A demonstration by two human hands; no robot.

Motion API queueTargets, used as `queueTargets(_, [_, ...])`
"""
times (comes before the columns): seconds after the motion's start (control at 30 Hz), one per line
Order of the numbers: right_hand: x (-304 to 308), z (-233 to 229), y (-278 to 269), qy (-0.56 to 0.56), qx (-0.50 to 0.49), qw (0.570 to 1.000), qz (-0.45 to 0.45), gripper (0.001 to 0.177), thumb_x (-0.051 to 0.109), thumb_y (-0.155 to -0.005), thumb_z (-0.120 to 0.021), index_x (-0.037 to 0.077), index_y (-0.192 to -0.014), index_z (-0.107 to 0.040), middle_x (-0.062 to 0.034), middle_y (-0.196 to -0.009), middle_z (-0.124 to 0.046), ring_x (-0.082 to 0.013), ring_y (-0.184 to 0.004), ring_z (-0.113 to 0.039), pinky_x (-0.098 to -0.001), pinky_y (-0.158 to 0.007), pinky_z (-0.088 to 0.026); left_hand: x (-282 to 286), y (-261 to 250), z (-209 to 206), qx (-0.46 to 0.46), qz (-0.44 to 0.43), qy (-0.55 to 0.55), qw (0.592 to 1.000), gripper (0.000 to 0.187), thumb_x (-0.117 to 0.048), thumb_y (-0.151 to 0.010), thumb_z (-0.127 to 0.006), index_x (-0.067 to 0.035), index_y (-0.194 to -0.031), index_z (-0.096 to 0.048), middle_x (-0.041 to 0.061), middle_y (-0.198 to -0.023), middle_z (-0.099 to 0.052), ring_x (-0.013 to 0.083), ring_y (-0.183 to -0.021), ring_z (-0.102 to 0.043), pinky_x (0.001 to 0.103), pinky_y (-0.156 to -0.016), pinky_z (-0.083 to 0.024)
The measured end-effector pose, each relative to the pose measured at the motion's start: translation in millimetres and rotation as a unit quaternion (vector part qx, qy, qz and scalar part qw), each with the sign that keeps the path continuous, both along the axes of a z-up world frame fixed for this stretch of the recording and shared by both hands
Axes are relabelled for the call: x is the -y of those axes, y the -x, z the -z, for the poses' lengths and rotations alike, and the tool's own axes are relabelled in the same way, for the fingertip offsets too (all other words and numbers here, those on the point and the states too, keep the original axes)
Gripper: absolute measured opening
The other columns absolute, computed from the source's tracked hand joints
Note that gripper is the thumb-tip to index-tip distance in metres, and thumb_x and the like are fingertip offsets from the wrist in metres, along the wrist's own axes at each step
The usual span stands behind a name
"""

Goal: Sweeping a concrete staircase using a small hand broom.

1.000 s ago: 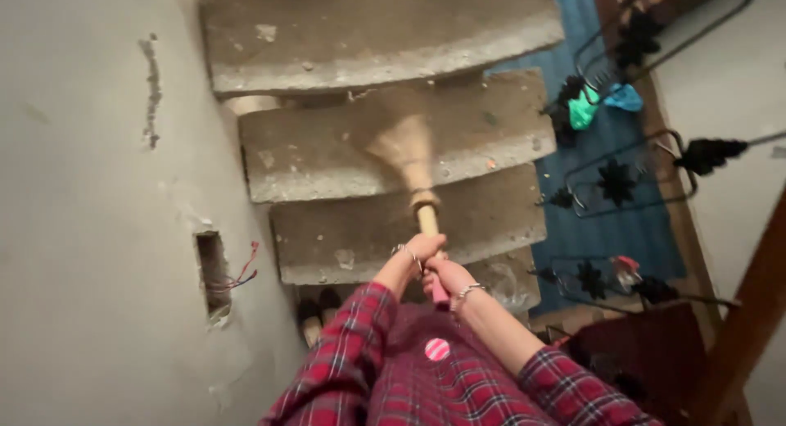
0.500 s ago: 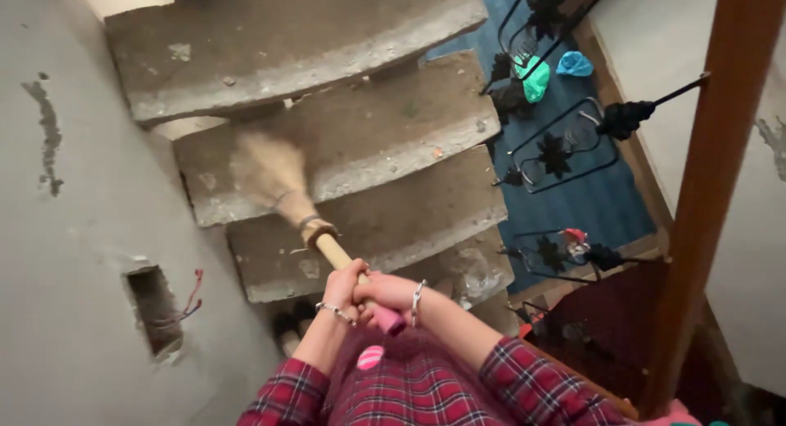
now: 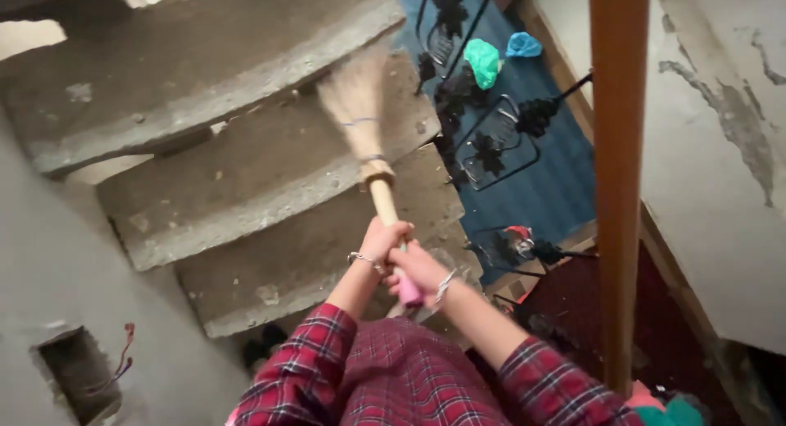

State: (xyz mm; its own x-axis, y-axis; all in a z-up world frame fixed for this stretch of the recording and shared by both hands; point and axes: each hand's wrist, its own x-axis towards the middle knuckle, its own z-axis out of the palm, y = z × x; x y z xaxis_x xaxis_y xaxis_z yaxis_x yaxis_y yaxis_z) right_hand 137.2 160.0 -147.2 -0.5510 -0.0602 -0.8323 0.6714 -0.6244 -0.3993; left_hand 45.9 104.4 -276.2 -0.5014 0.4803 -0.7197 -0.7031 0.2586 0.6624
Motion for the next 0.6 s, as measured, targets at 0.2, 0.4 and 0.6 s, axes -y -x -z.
queueTargets(0.2, [1.3, 70.0, 5.5, -0.049, -0.022, 0.981, 0.186, 0.019, 0.022, -0.1, -0.059, 0.004, -0.093, -0.055, -0.0036, -0.073, -0.056, -0.0103, -0.049, -0.049, -0.0248, -0.041, -0.043, -18.0, 18.7, 27.6, -0.007, 0.105, 0.056, 0.993, 0.015, -0.014, -0.076, -0.073, 0.0, -0.077, -0.068, 0.01, -0.07, -0.069, 0.0196, -0.058, -0.064, 0.037, -0.05, -0.053])
queueTargets(0.4, [-47.7, 92.2, -7.0, 0.048, -0.031, 0.992, 0.11, 0.011, 0.015, -0.1, -0.059, 0.005, -0.103, -0.058, -0.0036, -0.081, -0.063, -0.0083, -0.055, -0.053, -0.023, -0.044, -0.044, -32.2, 15.1, 8.9, -0.049, 0.039, 0.081, 0.995, 0.015, -0.012, -0.076, -0.07, 0.002, -0.077, -0.066, 0.011, -0.069, -0.068, 0.0209, -0.058, -0.064, 0.037, -0.051, -0.052])
queueTargets(0.6, [-51.1, 59.9, 6.2, 0.035, -0.053, 0.998, -0.008, 0.013, 0.015, -0.096, -0.059, 0.007, -0.103, -0.053, -0.0032, -0.075, -0.061, -0.0107, -0.053, -0.055, -0.0251, -0.044, -0.046, -39.8, 14.1, 40.0, -0.021, 0.015, 0.043, 0.999, 0.012, -0.011, -0.076, -0.071, -0.002, -0.076, -0.063, 0.009, -0.068, -0.068, 0.021, -0.06, -0.068, 0.036, -0.053, -0.055])
